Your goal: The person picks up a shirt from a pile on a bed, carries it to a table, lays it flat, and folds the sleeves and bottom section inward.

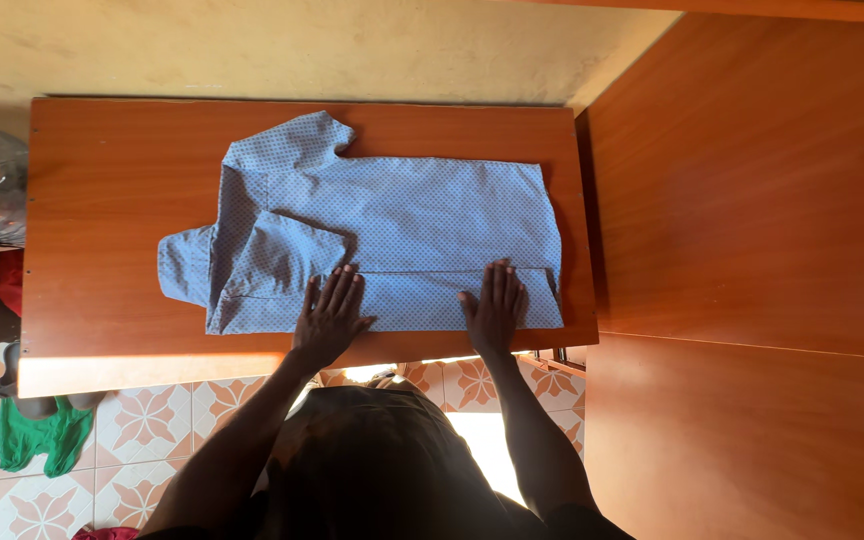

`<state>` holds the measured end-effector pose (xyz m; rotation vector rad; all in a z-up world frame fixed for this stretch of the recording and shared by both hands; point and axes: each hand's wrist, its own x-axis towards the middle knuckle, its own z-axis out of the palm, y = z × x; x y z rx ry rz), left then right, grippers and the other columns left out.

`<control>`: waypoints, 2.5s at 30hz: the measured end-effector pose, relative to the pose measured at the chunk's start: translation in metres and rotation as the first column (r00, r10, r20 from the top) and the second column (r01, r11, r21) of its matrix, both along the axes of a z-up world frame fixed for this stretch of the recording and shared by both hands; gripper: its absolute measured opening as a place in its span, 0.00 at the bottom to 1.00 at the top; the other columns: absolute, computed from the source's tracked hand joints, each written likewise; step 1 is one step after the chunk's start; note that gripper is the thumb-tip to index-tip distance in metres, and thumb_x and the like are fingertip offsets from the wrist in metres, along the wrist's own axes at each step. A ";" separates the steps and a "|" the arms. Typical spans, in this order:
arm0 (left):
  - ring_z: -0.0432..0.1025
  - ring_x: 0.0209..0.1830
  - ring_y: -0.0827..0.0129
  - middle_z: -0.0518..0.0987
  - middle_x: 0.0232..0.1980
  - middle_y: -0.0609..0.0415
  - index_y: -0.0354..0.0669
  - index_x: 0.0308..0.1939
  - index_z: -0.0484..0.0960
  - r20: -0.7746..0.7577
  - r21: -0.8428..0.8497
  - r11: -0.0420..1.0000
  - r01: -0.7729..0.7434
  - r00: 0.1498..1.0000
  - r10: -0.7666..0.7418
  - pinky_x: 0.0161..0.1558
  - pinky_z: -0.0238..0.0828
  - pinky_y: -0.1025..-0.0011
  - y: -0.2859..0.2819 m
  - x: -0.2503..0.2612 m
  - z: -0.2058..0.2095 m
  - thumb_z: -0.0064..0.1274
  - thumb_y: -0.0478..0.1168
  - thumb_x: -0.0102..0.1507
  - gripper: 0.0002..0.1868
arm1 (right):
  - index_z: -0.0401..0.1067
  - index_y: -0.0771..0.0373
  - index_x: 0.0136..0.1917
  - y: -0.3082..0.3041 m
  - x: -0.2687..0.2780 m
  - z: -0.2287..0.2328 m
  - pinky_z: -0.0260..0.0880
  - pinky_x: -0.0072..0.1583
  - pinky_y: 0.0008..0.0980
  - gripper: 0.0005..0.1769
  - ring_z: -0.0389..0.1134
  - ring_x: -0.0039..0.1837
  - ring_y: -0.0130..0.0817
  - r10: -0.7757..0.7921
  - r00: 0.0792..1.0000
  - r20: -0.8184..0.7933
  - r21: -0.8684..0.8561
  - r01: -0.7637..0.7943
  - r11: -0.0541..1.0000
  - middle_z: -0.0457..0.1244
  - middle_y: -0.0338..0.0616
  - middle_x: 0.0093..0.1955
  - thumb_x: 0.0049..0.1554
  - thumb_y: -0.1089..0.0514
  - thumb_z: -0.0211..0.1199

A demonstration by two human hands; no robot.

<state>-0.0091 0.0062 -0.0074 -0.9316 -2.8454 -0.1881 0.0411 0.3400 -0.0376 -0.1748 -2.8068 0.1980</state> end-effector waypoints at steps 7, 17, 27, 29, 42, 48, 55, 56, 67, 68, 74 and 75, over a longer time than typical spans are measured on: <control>0.43 0.83 0.54 0.50 0.83 0.41 0.39 0.78 0.55 0.057 -0.042 0.999 -0.033 0.998 0.035 0.78 0.34 0.44 0.008 0.005 0.004 0.42 0.64 0.66 0.45 | 0.48 0.72 0.82 0.050 0.007 0.001 0.35 0.81 0.59 0.46 0.38 0.87 0.55 -0.175 0.983 -0.048 -0.042 0.173 0.984 0.40 0.58 0.87 0.69 0.32 0.43; 0.41 0.83 0.49 0.47 0.83 0.39 0.37 0.79 0.54 0.133 0.168 0.978 0.123 0.980 -0.146 0.78 0.35 0.46 0.001 0.032 0.007 0.48 0.59 0.66 0.45 | 0.51 0.68 0.82 0.027 0.023 -0.010 0.35 0.81 0.58 0.44 0.39 0.87 0.52 -0.115 0.993 -0.012 -0.088 0.114 0.990 0.42 0.56 0.86 0.67 0.35 0.48; 0.67 0.63 0.42 0.65 0.71 0.42 0.42 0.67 0.67 0.174 0.338 0.860 -0.383 0.923 0.343 0.63 0.64 0.45 -0.094 0.012 0.031 0.56 0.41 0.63 0.29 | 0.67 0.66 0.68 -0.066 -0.016 0.008 0.62 0.70 0.56 0.22 0.60 0.73 0.54 -0.017 0.977 -0.214 -0.269 -0.042 0.962 0.62 0.57 0.69 0.64 0.55 0.61; 0.71 0.55 0.39 0.64 0.72 0.40 0.41 0.68 0.64 0.323 0.402 0.760 -0.511 0.856 0.404 0.53 0.69 0.44 -0.097 -0.011 0.027 0.54 0.39 0.64 0.29 | 0.68 0.65 0.65 -0.113 -0.028 0.021 0.66 0.66 0.51 0.18 0.64 0.68 0.53 0.140 0.973 -0.185 -0.397 -0.205 0.895 0.64 0.54 0.64 0.64 0.56 0.61; 0.81 0.32 0.47 0.80 0.46 0.40 0.35 0.69 0.62 0.898 0.422 0.206 -0.883 0.438 0.038 0.32 0.80 0.54 -0.122 -0.089 -0.020 0.52 0.35 0.60 0.33 | 0.61 0.68 0.68 -0.212 -0.146 -0.033 0.69 0.37 0.37 0.32 0.67 0.39 0.32 0.096 0.871 0.482 -0.835 0.423 0.352 0.63 0.47 0.43 0.57 0.54 0.70; 0.77 0.34 0.68 0.81 0.40 0.43 0.22 0.48 0.78 0.847 0.501 0.094 -0.860 0.465 -0.259 0.37 0.79 0.69 -0.133 -0.104 -0.075 0.53 0.34 0.67 0.13 | 0.71 0.70 0.46 -0.220 -0.134 0.007 0.67 0.38 0.36 0.12 0.66 0.36 0.31 0.197 0.891 0.410 -0.842 0.286 0.458 0.64 0.45 0.34 0.59 0.58 0.66; 0.75 0.52 0.66 0.80 0.50 0.48 0.32 0.37 0.79 0.502 0.858 0.122 -0.500 0.865 0.014 0.56 0.70 0.70 -0.142 -0.061 -0.089 0.51 0.29 0.64 0.03 | 0.75 0.66 0.47 -0.226 -0.066 0.050 0.72 0.46 0.34 0.07 0.68 0.48 0.30 0.271 0.954 -0.130 -0.752 -0.273 0.600 0.62 0.49 0.52 0.54 0.69 0.61; 0.74 0.56 0.67 0.80 0.53 0.50 0.35 0.38 0.81 0.466 0.875 0.124 -0.467 0.884 0.043 0.59 0.68 0.70 -0.145 -0.052 -0.087 0.45 0.29 0.64 0.08 | 0.75 0.65 0.49 -0.224 -0.055 0.043 0.73 0.46 0.33 0.07 0.68 0.51 0.30 0.241 0.965 -0.105 -0.776 -0.231 0.587 0.63 0.47 0.55 0.57 0.68 0.59; 0.72 0.44 0.69 0.80 0.42 0.50 0.35 0.45 0.80 0.715 0.673 -0.104 -0.732 0.608 0.344 0.47 0.68 0.71 -0.136 -0.023 -0.070 0.56 0.43 0.66 0.13 | 0.68 0.65 0.59 -0.220 -0.040 -0.018 0.73 0.45 0.34 0.20 0.71 0.46 0.31 0.003 0.883 0.469 -0.878 0.466 0.112 0.64 0.44 0.48 0.63 0.47 0.60; 0.72 0.41 0.70 0.80 0.40 0.52 0.33 0.45 0.79 0.633 0.714 -0.004 -0.700 0.642 0.434 0.43 0.68 0.69 -0.135 -0.023 -0.074 0.59 0.46 0.64 0.17 | 0.70 0.65 0.57 -0.221 -0.041 -0.025 0.73 0.43 0.33 0.22 0.70 0.43 0.32 0.026 0.865 0.501 -0.863 0.498 0.085 0.65 0.44 0.43 0.61 0.45 0.62; 0.63 0.24 0.70 0.72 0.24 0.52 0.31 0.28 0.75 0.914 0.333 0.068 -0.941 0.339 0.222 0.29 0.62 0.61 -0.136 -0.034 -0.078 0.61 0.53 0.64 0.26 | 0.75 0.67 0.50 -0.223 -0.054 -0.052 0.63 0.40 0.28 0.22 0.62 0.38 0.22 0.017 0.861 0.509 -0.857 0.505 0.107 0.60 0.30 0.35 0.60 0.44 0.68; 0.65 0.23 0.71 0.73 0.23 0.52 0.33 0.26 0.75 0.922 0.301 0.112 -0.947 0.319 0.217 0.28 0.63 0.63 -0.137 -0.034 -0.075 0.62 0.53 0.62 0.25 | 0.75 0.63 0.50 -0.224 -0.055 -0.052 0.68 0.41 0.25 0.19 0.65 0.39 0.18 0.012 0.856 0.516 -0.854 0.514 0.073 0.63 0.29 0.35 0.58 0.45 0.67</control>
